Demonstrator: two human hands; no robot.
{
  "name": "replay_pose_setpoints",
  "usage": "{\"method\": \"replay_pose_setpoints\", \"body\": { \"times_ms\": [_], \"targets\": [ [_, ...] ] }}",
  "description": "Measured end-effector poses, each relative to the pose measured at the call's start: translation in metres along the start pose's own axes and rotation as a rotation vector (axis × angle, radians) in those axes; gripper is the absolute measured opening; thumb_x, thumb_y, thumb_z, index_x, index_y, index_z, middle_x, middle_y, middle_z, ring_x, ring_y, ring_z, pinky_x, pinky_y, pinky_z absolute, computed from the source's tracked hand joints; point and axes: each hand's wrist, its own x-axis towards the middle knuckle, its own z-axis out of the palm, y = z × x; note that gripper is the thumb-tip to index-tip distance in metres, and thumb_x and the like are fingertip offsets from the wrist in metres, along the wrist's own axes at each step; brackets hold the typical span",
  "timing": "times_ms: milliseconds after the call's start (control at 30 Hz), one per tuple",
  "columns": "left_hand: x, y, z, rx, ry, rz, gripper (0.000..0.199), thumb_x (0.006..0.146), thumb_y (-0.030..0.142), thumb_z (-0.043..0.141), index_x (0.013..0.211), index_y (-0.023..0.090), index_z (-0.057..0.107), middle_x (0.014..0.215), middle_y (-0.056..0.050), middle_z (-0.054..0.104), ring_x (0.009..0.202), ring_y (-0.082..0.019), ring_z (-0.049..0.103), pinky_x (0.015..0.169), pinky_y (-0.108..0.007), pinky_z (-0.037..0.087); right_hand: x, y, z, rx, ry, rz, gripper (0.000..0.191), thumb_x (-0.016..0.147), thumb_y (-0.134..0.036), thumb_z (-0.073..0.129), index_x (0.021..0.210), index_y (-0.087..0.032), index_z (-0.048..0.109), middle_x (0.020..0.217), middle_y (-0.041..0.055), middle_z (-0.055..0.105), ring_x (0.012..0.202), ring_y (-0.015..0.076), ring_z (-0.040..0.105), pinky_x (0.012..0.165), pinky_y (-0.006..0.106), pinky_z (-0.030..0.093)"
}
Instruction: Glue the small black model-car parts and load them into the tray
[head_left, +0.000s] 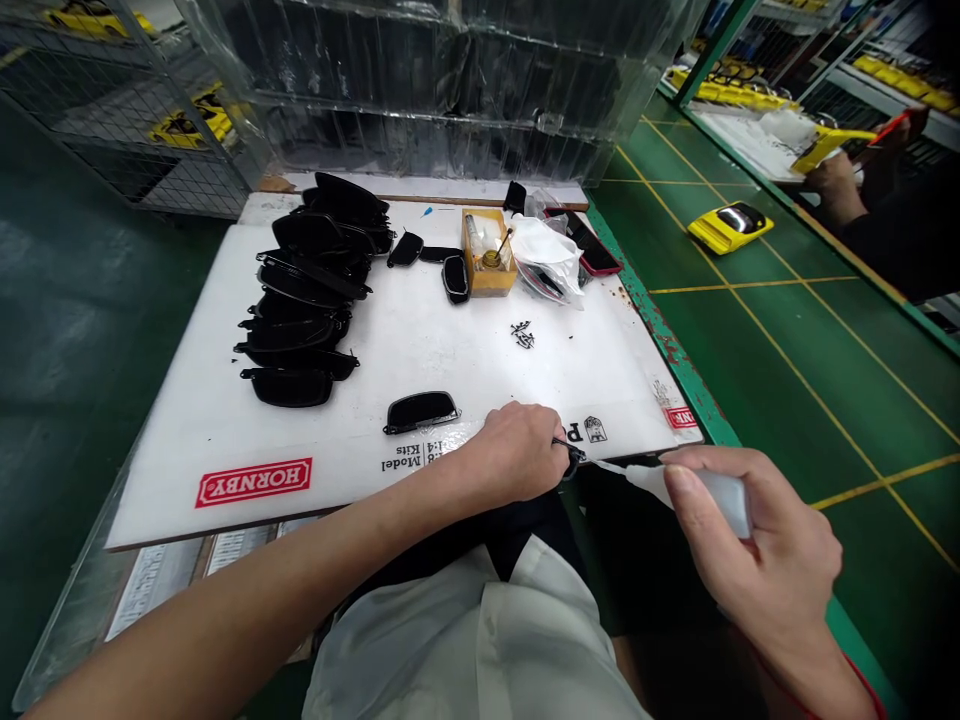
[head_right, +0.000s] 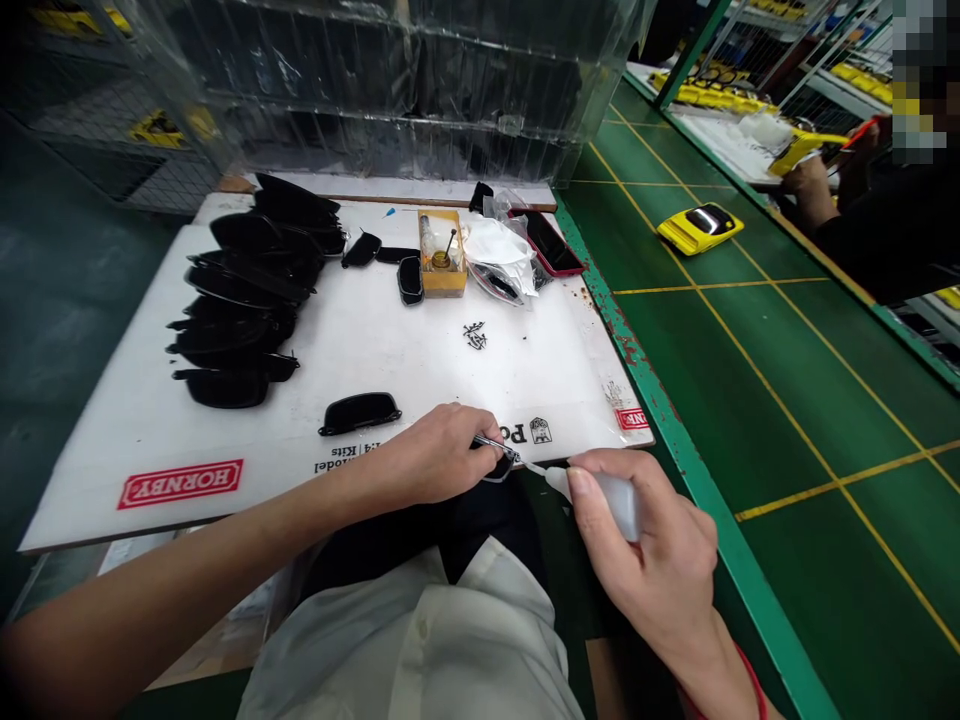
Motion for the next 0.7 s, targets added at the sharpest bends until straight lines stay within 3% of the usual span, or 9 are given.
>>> {"method": "replay_pose_setpoints", "body": {
  "times_ms": [233, 700],
  "targets": [
    [-0.002, 0.003, -0.003, -0.001, -0.021, -0.010, 0.022, 0.078, 0.022, 0.046, 0.082, 0.017, 0.066, 0.083, -0.007, 0.070, 0.083, -0.023, 0.061, 0.076, -0.034, 0.045, 0.000, 0.003, 0.002, -0.011, 0.052, -0.019, 0.018, 0.087, -0.036, 0.053, 0.083, -0.020, 0.060, 0.071, 0.0030, 0.065, 0.041, 0.0103, 0.042, 0.043, 0.028, 0.031],
    [-0.002, 0.006, -0.004, 0.003, -0.023, -0.012, 0.020, 0.077, 0.017, 0.046, 0.079, 0.017, 0.065, 0.084, -0.007, 0.069, 0.080, -0.021, 0.061, 0.072, -0.030, 0.044, 0.000, 0.010, 0.000, -0.004, 0.030, -0.111, 0.011, 0.086, -0.031, 0.055, 0.085, -0.021, 0.059, 0.069, 0.0015, 0.064, 0.040, 0.0092, 0.041, 0.040, 0.027, 0.030]
  ]
}}
